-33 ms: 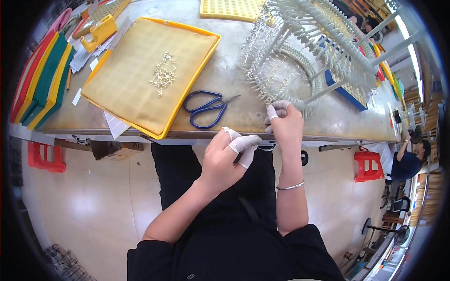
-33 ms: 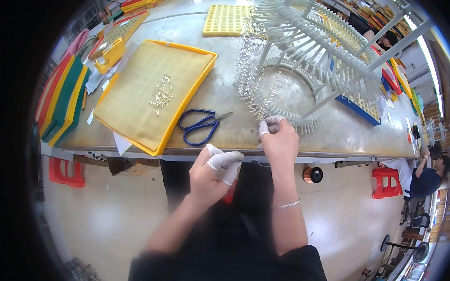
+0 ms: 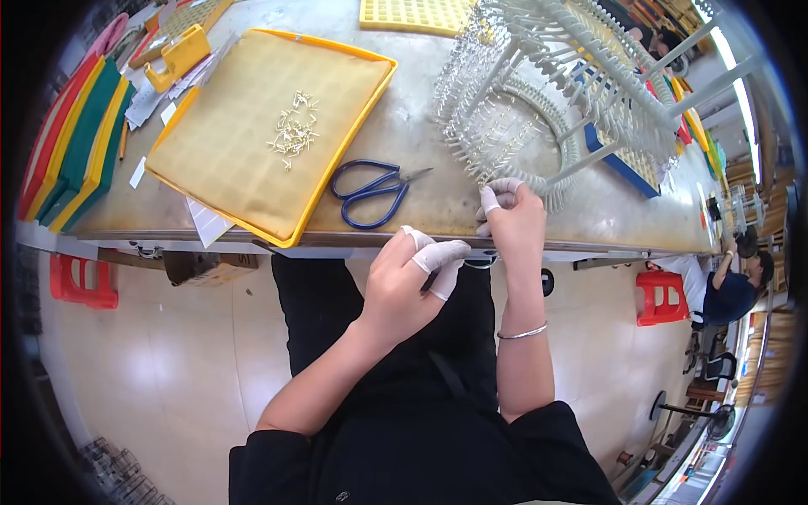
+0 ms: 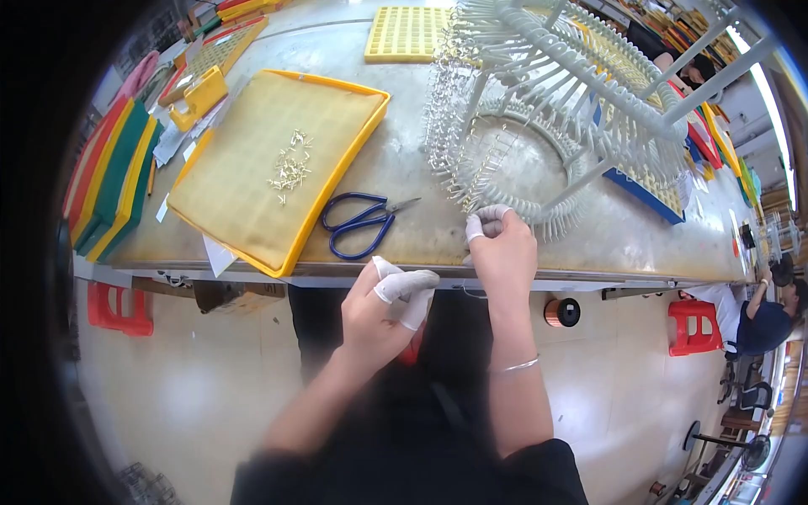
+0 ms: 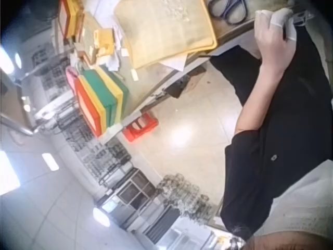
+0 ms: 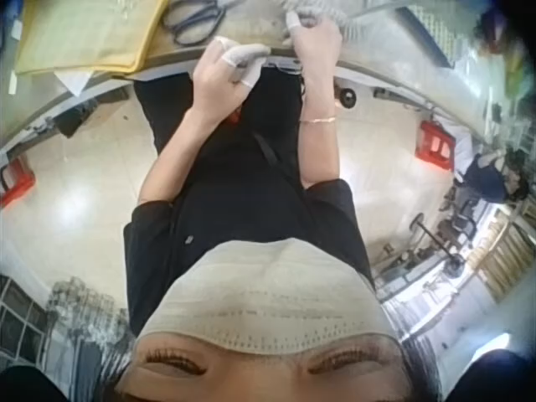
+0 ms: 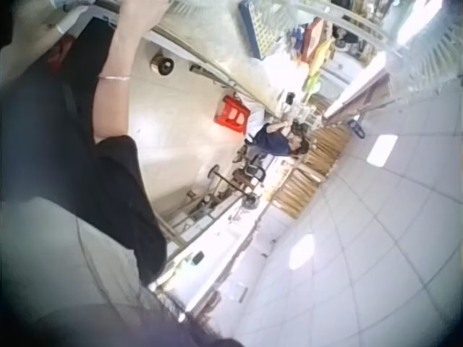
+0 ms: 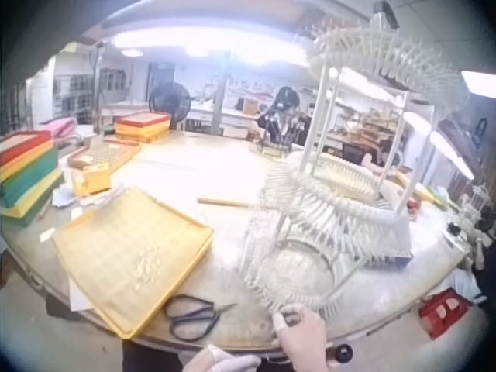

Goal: The person assembles small metal components and metal pins onto a circular plastic frame by hand, taking the parts from a component tray at a workstation.

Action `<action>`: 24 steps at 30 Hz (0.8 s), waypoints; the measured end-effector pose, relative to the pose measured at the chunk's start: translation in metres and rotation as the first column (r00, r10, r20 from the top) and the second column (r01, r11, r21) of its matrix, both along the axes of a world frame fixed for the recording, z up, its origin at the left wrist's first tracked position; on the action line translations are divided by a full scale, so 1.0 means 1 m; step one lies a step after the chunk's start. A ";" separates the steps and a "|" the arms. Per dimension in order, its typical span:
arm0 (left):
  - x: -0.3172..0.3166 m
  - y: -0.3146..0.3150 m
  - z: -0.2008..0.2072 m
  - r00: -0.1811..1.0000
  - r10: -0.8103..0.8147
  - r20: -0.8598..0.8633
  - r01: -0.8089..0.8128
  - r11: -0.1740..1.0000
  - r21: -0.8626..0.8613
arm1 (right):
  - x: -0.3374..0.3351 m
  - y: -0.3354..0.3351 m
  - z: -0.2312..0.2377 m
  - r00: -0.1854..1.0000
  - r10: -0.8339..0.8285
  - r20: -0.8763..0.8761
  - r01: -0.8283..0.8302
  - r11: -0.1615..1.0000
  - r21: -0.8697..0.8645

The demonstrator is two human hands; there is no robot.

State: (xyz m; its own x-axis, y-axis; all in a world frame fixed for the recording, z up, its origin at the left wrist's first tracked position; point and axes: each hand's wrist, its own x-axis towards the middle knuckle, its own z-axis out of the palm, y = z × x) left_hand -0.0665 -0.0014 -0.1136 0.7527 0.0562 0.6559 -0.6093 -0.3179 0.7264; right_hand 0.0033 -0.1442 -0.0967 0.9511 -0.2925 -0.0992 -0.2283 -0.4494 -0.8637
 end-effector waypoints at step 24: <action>-0.014 -0.023 -0.013 0.973 -0.139 0.182 0.118 0.985 0.123 | -0.124 -0.018 0.009 0.989 0.126 -0.079 0.024 0.389 0.921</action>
State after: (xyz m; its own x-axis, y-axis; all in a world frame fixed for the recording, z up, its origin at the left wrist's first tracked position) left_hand -0.0809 -0.0249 -0.1266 0.6103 -0.1141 0.7839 -0.7734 -0.2998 0.5585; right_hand -0.1209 -0.1623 -0.0878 0.9188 0.0962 -0.3827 -0.3634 0.5845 -0.7255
